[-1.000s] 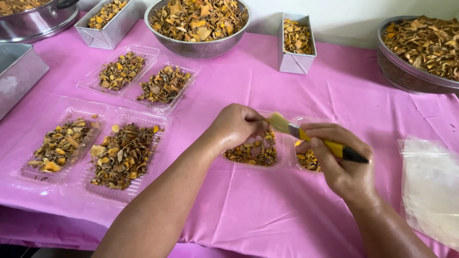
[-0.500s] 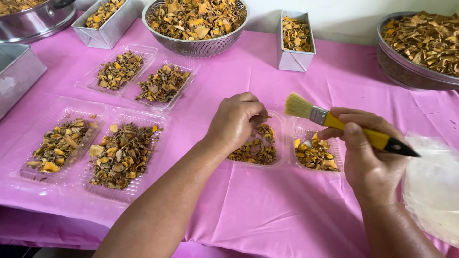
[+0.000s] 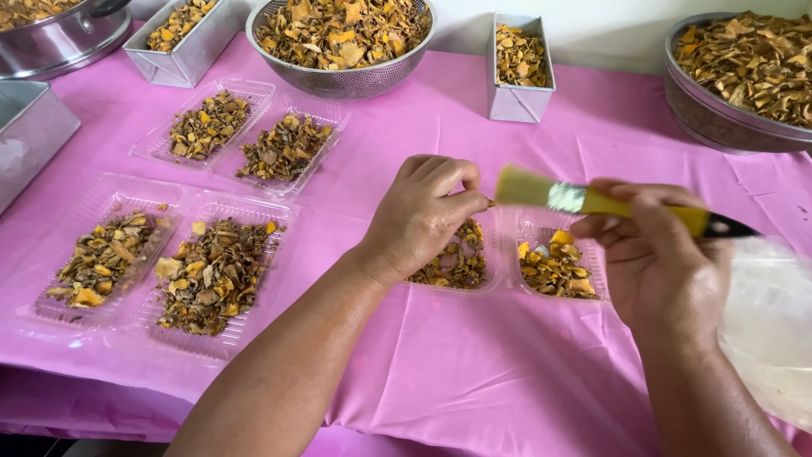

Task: Sorting and portioning dried tea ingredients into plastic containers using hands and a brush.

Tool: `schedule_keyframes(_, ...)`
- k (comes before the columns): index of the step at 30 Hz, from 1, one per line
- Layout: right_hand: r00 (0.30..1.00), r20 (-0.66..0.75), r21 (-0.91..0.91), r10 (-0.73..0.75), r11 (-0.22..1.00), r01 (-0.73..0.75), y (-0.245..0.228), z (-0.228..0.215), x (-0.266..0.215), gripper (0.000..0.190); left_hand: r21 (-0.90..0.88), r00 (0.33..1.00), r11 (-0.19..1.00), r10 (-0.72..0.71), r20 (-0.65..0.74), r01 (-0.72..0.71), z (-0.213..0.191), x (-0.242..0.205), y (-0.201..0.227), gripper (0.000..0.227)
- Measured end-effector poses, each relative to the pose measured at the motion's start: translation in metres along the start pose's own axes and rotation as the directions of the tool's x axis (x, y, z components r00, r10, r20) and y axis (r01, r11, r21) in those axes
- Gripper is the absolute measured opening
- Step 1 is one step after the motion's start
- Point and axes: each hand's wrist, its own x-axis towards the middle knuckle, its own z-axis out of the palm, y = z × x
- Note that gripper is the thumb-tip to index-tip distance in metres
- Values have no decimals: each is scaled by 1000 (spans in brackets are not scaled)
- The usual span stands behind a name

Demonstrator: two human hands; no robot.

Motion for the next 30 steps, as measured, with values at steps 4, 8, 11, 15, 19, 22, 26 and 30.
schedule_keyframes(4, 980, -105, -93, 168, 980, -178, 25, -13, 2, 7, 4, 999, 999, 45, -13, -45, -5, 4, 4, 18)
schedule_keyframes(8, 1000, -4, -26, 1, 1000, -1, -1, 0, 0, 18, 11, 999, 999, 43, 5, -43, -2, 2, 4, 19)
schedule_keyframes(11, 999, 1, -47, 42, 998, -41, 3, -1, 3, 15, 19, 997, 997, 70, -11, -70, -2, 3, 4, 15)
schedule_keyframes(15, 975, -106, -107, 193, 973, -205, 8, -10, 4, 11, 28, 998, 998, 56, 16, -57, -1, 3, 4, 9)
schedule_keyframes(19, 956, -265, -341, -128, 939, 31, -4, -12, 14, 12, 37, 999, 999, 21, 47, -23, 0, 2, 5, 14)
schedule_keyframes(22, 917, -372, -344, -144, 939, 8, -4, -21, 23, 6, 49, 994, 998, 28, 105, -33, 12, -1, 2, 16)
schedule_keyframes(26, 921, -340, -385, -189, 922, 48, 0, -29, 27, 9, 95, 984, 989, 100, 150, -114, 32, 16, 17, 12)
schedule_keyframes(30, 933, -292, -477, -211, 878, 49, -3, -28, 27, 12, 90, 947, 989, 82, 312, -115, 53, 35, 30, 7)
